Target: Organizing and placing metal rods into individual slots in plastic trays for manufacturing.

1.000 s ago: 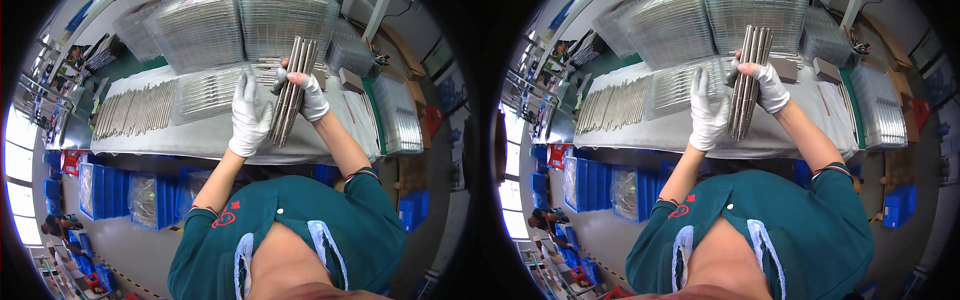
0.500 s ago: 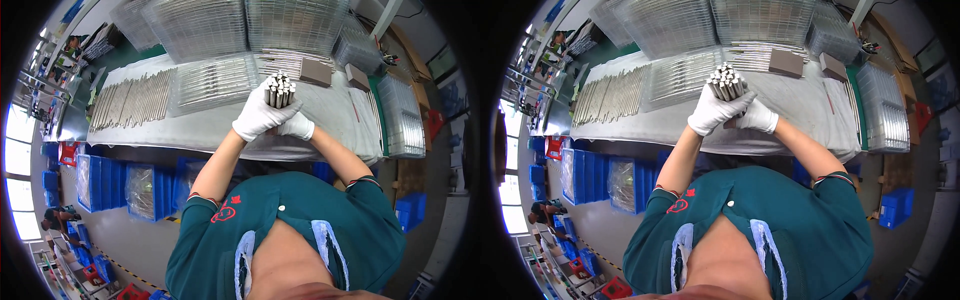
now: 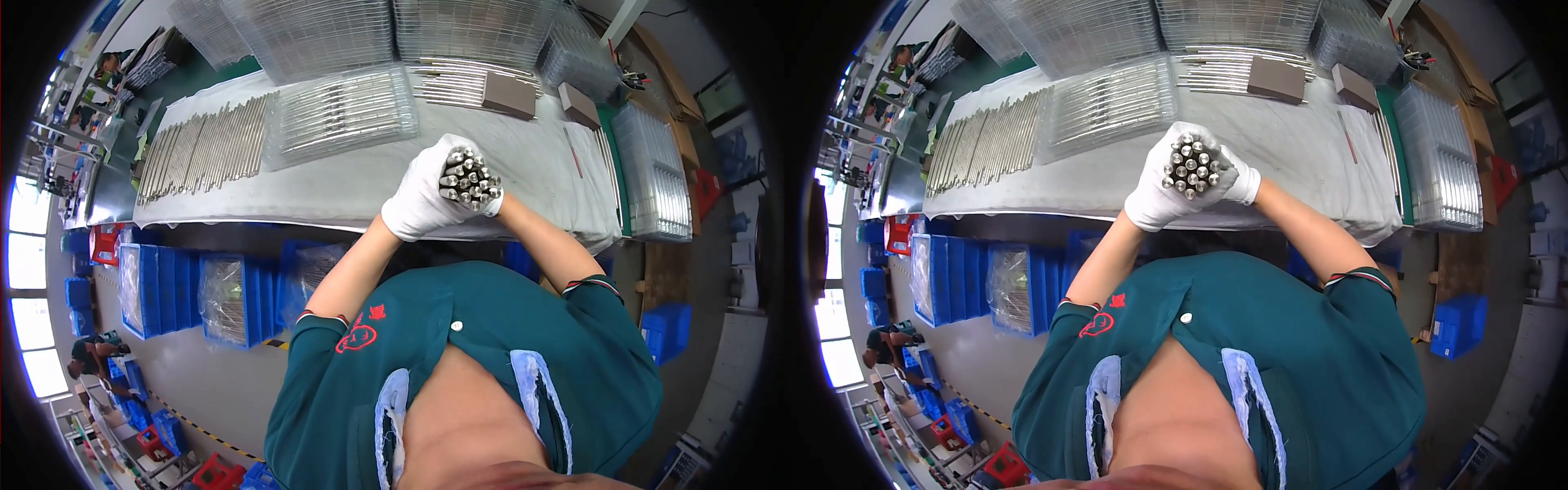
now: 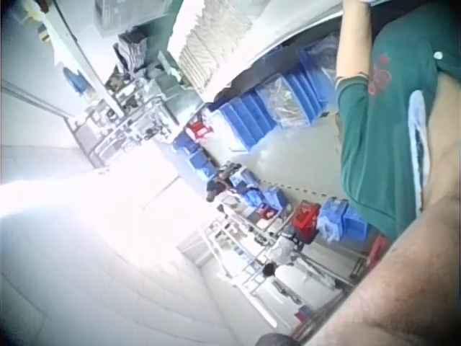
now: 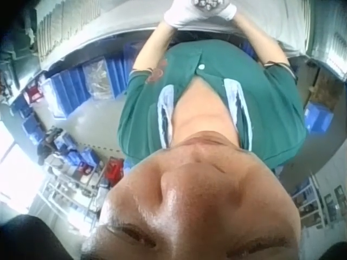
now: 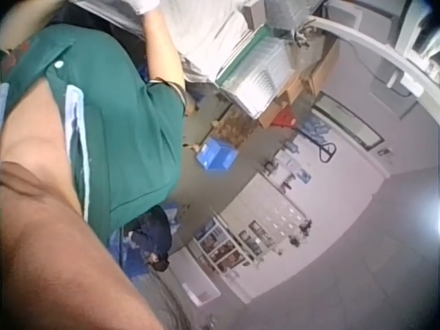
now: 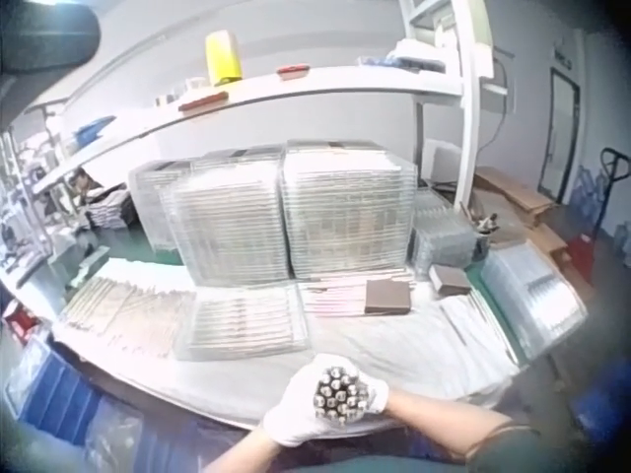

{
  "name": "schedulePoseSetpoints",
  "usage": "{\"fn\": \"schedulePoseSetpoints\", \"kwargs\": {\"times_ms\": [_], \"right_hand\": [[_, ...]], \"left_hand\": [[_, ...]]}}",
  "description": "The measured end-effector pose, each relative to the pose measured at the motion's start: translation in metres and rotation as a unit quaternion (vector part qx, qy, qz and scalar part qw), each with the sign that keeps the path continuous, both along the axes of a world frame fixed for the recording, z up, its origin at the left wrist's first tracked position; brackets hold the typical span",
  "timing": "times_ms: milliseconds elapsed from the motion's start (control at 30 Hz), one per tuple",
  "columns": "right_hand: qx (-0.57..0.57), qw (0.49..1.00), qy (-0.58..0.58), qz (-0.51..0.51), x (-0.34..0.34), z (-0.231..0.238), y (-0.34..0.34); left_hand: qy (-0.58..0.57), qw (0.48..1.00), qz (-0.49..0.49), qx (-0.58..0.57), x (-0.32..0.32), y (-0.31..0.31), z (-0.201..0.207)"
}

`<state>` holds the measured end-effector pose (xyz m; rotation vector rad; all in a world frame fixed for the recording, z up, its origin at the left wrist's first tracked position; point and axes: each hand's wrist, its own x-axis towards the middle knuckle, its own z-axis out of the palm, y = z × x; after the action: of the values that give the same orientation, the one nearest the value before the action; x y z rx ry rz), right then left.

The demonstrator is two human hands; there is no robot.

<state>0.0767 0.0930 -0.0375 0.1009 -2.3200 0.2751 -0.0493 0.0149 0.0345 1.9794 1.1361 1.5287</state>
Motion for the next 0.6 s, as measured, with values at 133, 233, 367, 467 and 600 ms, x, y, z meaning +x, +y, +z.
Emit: {"fn": "schedulePoseSetpoints", "kwargs": {"times_ms": [133, 233, 367, 467, 600], "right_hand": [[0.104, 0.994, -0.025, 0.003, 0.002, -0.013, 0.003], [0.144, 0.99, -0.007, -0.002, 0.001, -0.01, 0.001], [-0.329, 0.942, -0.062, 0.017, 0.0, -0.004, -0.007], [-0.31, 0.95, -0.047, 0.016, 0.0, -0.006, -0.006], [0.083, 0.996, -0.014, 0.005, 0.002, -0.002, 0.003]], "left_hand": [[0.001, 0.998, -0.07, 0.0, -0.008, -0.007, 0.003], [-0.01, 0.995, -0.102, 0.002, -0.009, -0.007, -0.001], [-0.015, 0.994, -0.109, -0.021, -0.009, -0.008, -0.002], [0.013, 0.995, -0.102, 0.003, -0.01, -0.006, 0.003], [0.02, 0.997, -0.074, 0.004, -0.005, 0.001, 0.007]]}}
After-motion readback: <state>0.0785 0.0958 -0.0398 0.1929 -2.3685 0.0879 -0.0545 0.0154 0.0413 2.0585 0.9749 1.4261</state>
